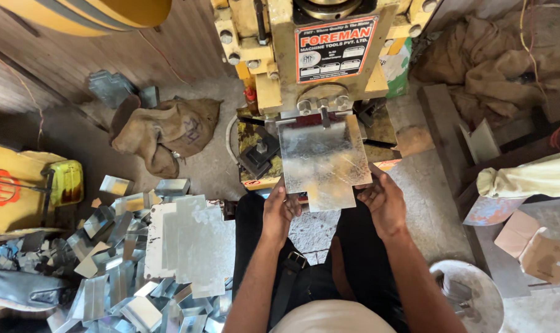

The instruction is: The person operates a hydraulic press machine to cut or shape metal sheets. They pick up flat metal pieces from a pile, place them into the machine's die, and activate the press. After processing, they remove the shaped metal pieces and place them into a pile of finished items.

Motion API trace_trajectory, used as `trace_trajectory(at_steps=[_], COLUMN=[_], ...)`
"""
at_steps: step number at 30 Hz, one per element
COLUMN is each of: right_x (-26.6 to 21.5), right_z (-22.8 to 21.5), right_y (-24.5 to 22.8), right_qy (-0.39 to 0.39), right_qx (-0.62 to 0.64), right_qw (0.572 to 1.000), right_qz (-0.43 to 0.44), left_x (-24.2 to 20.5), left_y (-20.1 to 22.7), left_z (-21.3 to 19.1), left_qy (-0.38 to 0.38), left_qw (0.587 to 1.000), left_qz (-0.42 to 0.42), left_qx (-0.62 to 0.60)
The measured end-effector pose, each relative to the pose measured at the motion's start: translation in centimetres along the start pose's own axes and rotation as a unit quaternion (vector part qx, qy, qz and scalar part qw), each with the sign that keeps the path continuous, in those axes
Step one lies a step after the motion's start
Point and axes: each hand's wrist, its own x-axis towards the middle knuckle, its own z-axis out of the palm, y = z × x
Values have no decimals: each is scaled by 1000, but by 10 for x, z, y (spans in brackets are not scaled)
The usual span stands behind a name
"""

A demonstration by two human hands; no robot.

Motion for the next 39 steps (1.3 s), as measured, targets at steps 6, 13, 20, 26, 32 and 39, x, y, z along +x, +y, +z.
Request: trace_trajectory(at_steps=[6,13,20,26,32,39], right_x=[3,57,30,-85,-83,-12], right_z=[-2,35,39,34,7,-37], right_y=[-6,-52,-30,-18,-40,-56], right_qy=[-9,-58,-29,-325,-136,58], right_qx=[20,82,53,-16,-122,-269], right_qw=[1000,981,996,934,983,961], right_qz=[-6,169,-67,150,-33,-13], left_x=[0,4,3,3,37,63], left_y=[-4,-7,-12,-55,-78,-36], left_z=[-12,-7,12,27,8,-2], left_qy=[10,-51,-198,-232,55,15], left_qw=[1000,999,979,963,996,1000], left_qz=[-13,3,-10,-32,13,4], left_qx=[-20,12,39,-136,75,6])
